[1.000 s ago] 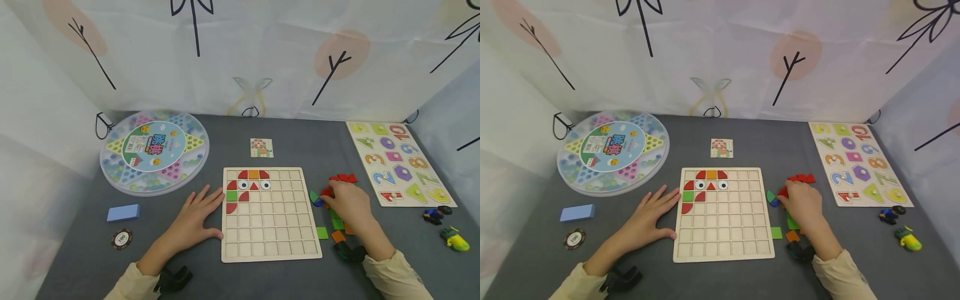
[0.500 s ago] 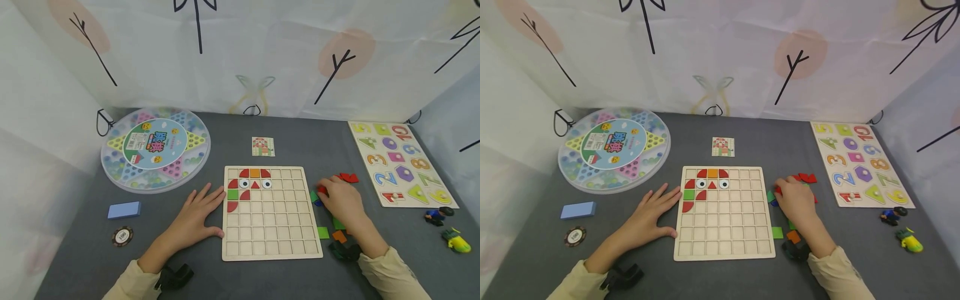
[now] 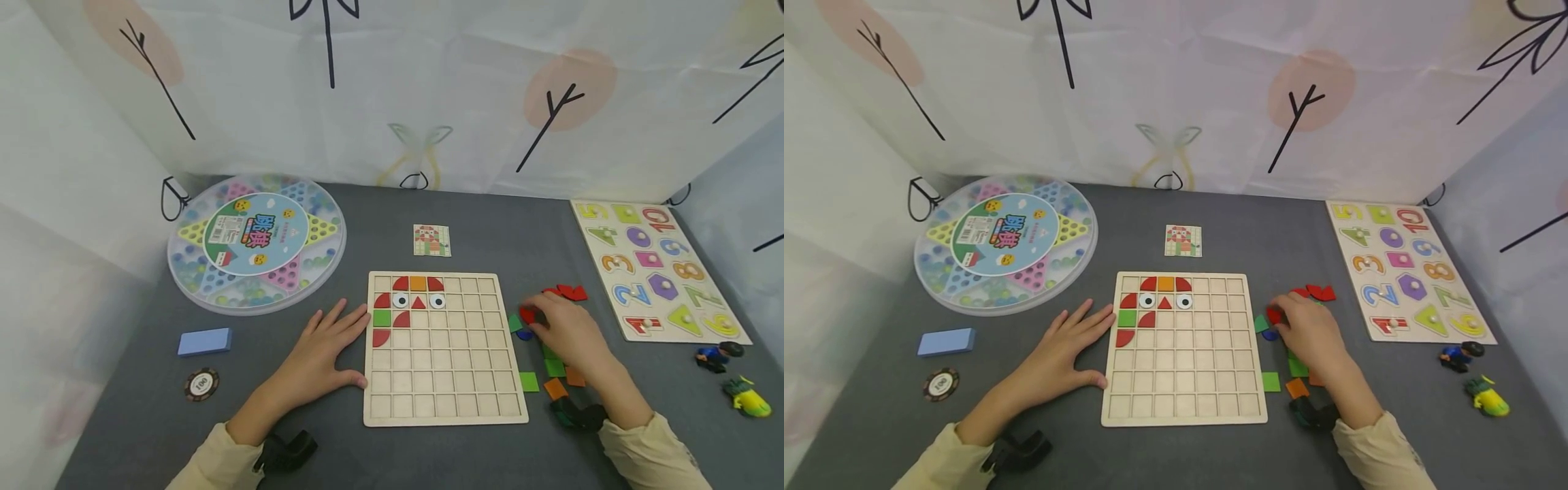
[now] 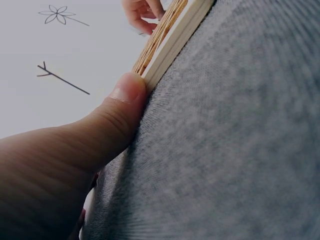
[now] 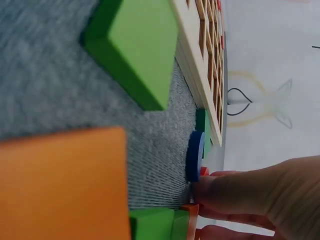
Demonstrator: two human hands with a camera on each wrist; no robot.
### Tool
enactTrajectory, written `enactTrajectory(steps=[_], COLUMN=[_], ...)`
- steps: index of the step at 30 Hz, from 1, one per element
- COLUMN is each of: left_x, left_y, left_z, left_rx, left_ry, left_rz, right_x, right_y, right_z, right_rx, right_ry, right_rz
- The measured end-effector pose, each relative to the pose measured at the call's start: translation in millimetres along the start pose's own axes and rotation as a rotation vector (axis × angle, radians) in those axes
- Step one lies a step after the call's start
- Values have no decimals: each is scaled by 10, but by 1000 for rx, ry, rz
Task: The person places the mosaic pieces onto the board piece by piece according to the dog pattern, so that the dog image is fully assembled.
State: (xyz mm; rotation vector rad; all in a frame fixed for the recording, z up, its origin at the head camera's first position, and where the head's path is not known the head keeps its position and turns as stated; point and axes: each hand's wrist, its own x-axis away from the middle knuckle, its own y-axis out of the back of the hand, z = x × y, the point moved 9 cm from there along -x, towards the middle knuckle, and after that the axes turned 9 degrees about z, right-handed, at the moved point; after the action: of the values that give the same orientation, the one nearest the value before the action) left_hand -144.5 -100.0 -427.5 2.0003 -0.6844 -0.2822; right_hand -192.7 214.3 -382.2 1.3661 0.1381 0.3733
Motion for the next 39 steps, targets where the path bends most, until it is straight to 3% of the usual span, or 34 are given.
enactTrajectory(steps=[4, 8, 14, 18, 27, 36, 39], left_x=[-5, -1, -2, -14, -34, -12, -3], left_y=[-8, -6, 18, 11, 42, 49, 24], left_z=[9, 11, -3, -18, -62, -35, -24], left_rx=[2, 0, 0, -6, -15, -8, -4], left_ry=[2, 5, -1, -9, -29, -4, -3], left_rz=[6, 10, 2, 4, -5, 1, 3], right_x=[3, -33, -177, -241, -296, -383, -354], right_y=[71, 123, -31, -146, -220, -233, -192], right_z=[132, 551, 1395, 1716, 1853, 1830, 1730], right_rx=[-26, -77, -32, 25, 43, 33, 24], right_ry=[64, 231, 454, 514, 511, 493, 476], right_rz=[-77, -132, -45, -3, 4, 12, 36])
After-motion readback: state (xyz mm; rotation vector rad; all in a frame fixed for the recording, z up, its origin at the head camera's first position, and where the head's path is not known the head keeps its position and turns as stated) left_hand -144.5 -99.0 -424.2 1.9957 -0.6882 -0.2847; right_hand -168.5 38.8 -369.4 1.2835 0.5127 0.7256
